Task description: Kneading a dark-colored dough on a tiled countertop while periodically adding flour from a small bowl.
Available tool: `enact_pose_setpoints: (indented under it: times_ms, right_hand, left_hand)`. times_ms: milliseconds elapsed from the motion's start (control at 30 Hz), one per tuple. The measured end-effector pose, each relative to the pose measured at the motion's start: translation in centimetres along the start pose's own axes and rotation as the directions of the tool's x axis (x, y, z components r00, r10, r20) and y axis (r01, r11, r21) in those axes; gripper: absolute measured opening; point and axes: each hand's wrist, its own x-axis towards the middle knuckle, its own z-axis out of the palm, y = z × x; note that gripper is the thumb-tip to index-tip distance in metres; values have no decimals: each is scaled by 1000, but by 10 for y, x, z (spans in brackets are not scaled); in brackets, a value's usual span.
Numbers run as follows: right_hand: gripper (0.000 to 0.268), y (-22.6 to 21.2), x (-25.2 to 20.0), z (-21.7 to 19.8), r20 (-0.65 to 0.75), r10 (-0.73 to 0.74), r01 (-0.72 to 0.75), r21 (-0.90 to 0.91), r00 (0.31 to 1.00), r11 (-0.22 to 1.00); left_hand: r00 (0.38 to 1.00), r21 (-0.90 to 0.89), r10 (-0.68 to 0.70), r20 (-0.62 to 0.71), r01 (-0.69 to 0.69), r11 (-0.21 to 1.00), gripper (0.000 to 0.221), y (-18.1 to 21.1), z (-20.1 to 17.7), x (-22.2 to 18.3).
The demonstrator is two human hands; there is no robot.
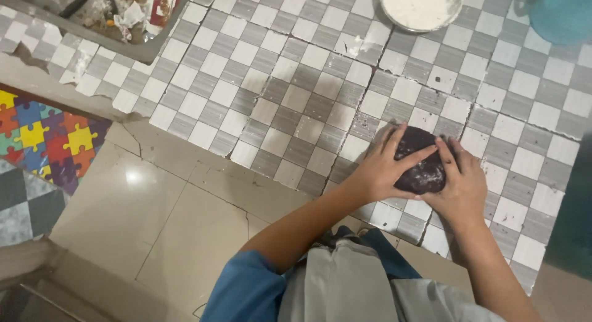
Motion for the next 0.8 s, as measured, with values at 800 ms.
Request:
enact_pose_setpoints:
  times_ms: [800]
  right_hand:
    - [90,-194,227,86,163,-210,162,267,964,950]
  left_hand:
    - [826,143,-306,-473,414,899,76,-81,-230,-96]
